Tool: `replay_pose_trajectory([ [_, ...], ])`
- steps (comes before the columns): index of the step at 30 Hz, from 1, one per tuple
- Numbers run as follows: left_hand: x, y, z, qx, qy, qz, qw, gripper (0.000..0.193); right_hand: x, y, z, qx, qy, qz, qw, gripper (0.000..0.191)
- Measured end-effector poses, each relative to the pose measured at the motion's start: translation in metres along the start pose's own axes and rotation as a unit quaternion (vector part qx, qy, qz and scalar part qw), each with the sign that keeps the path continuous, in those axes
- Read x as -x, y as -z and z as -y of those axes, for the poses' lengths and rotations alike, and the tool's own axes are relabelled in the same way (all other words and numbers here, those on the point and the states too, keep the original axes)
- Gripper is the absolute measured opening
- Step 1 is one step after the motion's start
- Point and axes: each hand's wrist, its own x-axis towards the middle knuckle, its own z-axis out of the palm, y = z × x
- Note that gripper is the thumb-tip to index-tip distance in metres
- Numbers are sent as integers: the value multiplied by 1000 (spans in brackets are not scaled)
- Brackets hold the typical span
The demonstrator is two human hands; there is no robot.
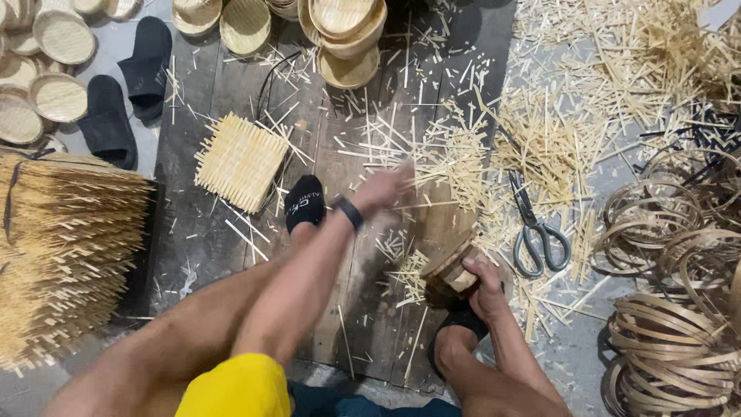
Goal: The person sits on the floor of a bamboo workshop and weaves thin bamboo strips into a round woven disc, using a round wooden block as a form. They cut strips to length with scissors, interlace the strips by hand, and press the woven piece against the wooden form as they work.
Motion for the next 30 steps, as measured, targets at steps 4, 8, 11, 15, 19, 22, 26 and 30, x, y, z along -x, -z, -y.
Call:
replay_pose_trajectory([
  [4, 34, -109, 53, 269, 134, 18, 954, 55, -6, -17, 12, -34, -19, 73, 997, 60],
  [8, 28, -118, 75, 355, -8, -109, 928, 47, -22, -28, 20, 29, -78, 36, 996, 65],
  [11, 20, -83, 79, 272, -43, -162, 948, 46, -36, -37, 18, 385, 43, -19, 922, 43],
  [15, 14, 2, 95, -23, -78, -355, 931, 23, -44, -49, 7, 263, -41, -66, 962, 34],
  [19, 41, 122, 143, -192, 24, -454, 870, 41, -34, -42, -2, 216, -50, -63, 973, 32],
  [22, 65, 166, 173, -303, 53, -455, 835, 72, -28, -25, -12, 175, -60, -46, 982, 31],
  [26, 82, 188, 185, -201, 186, -349, 896, 42, -29, -3, -30, 145, -66, -41, 986, 32],
  [30, 95, 210, 176, -223, 166, -271, 921, 19, -31, 8, -34, 153, -54, -40, 986, 32],
])
